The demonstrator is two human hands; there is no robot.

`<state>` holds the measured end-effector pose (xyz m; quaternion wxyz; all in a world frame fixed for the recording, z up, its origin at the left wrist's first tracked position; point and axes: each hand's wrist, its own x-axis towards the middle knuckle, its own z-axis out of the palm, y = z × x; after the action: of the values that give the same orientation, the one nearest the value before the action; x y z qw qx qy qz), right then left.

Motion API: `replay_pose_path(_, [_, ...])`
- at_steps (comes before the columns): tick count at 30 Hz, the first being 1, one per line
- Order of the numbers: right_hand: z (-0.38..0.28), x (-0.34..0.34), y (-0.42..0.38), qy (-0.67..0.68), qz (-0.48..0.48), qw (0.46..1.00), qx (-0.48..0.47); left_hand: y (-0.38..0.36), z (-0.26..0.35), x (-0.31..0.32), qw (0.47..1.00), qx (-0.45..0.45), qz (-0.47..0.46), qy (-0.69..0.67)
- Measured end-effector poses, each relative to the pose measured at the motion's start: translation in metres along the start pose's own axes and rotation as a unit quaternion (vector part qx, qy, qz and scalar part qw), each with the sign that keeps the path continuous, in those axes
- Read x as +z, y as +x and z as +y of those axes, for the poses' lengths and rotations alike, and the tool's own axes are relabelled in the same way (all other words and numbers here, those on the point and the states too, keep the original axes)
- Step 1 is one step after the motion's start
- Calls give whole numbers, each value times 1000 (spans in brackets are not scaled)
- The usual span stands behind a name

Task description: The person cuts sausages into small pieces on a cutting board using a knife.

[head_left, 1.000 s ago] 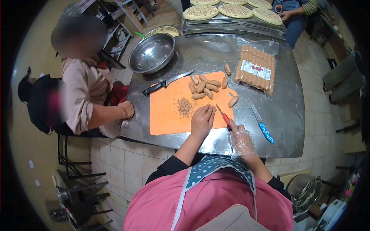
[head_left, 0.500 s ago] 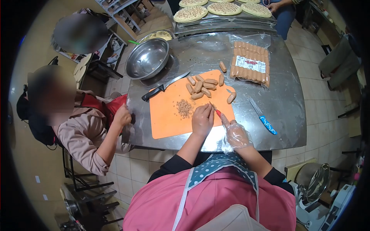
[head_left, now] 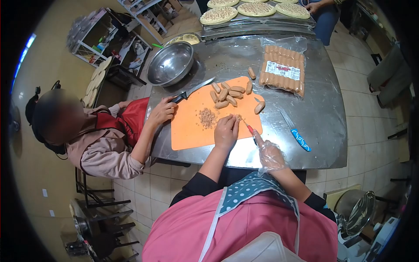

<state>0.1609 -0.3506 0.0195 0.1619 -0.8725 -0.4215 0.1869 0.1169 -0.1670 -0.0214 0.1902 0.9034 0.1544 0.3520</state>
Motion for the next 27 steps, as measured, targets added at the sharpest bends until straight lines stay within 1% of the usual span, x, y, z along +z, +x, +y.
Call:
replay_pose_path(6, [-5,4,20,-3,-5,1000,-12,1,4,0,1000,7,13,-2])
replay_pose_path(8, [-6,3,25,-5,0,1000,-12,1,4,-1,999,19,0,33])
replay_pose_path(10, [-8,0,28,9,-20,1000,-11,0,5,-2,1000,3,-4,22])
replay_pose_path(11, [-8,-2,24,9,-22,1000,-12,0,4,-3,1000,-13,-8,13])
replay_pose_path(14, [-3,-10,7,16,-46,999,-7,-1,4,-2,1000,-17,-5,5])
replay_pose_path(17, [2,-7,-1,-19,-57,998,-7,1,6,-5,1000,-22,-5,-6])
replay_pose_path(21, [2,0,5,-8,-33,999,-6,1,6,-7,1000,-27,-7,-10])
replay_pose_path(23, [2,2,10,-2,-19,1000,-5,1,7,-9,996,-69,-54,-12])
replay_pose_path(24, [2,3,12,2,-12,1000,-5,2,7,-10,996,-70,-55,-12])
replay_pose_path(25, [1,4,14,6,-6,1000,-5,2,7,-10,998,-53,-43,-16])
replay_pose_path(26, [-1,3,17,6,-8,1000,-5,2,7,-10,999,-36,-32,-21])
replay_pose_path(27, [-3,3,21,5,-15,1000,-7,1,6,-9,999,-38,-33,-20])
